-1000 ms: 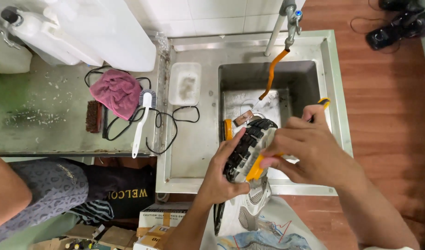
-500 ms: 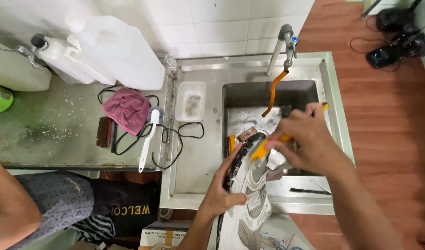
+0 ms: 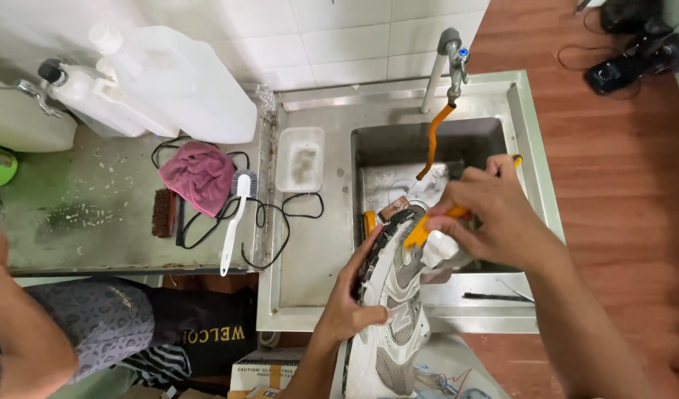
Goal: The person scrubs a white and grey sneaker with a yellow brush over a sink, focusing on the upper, sole, and sides. They rinse the shoe under running water and continue scrubbing different areas before rinsing again.
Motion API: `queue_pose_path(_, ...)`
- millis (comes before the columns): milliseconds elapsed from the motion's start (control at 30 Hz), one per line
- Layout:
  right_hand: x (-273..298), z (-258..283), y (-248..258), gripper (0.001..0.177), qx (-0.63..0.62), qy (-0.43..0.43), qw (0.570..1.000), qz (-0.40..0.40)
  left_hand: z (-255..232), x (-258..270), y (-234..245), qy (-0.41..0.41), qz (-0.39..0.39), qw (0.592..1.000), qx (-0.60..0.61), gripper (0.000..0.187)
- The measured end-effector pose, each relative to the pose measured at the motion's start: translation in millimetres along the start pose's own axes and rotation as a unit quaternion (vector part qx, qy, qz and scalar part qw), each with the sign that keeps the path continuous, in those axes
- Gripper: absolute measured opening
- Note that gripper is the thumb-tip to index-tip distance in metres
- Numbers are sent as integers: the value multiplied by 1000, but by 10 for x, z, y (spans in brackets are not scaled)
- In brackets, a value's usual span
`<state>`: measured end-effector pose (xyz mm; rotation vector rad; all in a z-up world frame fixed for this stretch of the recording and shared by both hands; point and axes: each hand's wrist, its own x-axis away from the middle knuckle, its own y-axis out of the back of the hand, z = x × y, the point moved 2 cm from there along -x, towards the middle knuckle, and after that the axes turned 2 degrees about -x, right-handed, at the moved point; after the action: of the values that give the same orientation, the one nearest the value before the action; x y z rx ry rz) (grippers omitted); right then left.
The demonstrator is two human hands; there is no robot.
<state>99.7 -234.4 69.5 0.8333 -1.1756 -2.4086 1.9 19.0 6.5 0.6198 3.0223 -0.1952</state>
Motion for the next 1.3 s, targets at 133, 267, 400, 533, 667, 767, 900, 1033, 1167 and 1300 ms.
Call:
queue_pose_path(133,42,20,27,22,12,8,1000,-15,36,34,-13,-8,2,1000,-8,116)
queue_pose_path(267,68,343,15,23,18,54,998,-25,90,33,-4,-24,1,997,67,114)
queue_pose_path(400,82,-4,49,25,41,-20,998,-46,54,40,-10,-43,-10,999,8,114)
queue_pose_path(533,36,27,39,23,17,1,999,-41,56,45,-12,-58,-5,998,-2,112)
queue_pose_path(667,23,320,-2,15,19,50,998,-14,85,64,-14,-30,-20,999,2,113)
queue_pose_path(767,-75,27,54,27,71,34,996,-29,89,64,7,-41,-26,998,-41,113)
queue_pose_path(900,-163,188,23,15,12,51,999,-5,68,10,40,-31,-36,999,-20,115)
queue_pose_path(1033,-129,153,-22,12,21,44,999,12,17,93,21,-1,-50,995,-83,116)
queue_pose_path(1167,-158,332,3,24,34,79,996,-15,13,27,106,6,-71,990,-122,119)
queue_pose_path(1300,-190,136,10,19,12,28,999,-17,-34,13,92,10,-70,986,-148,116)
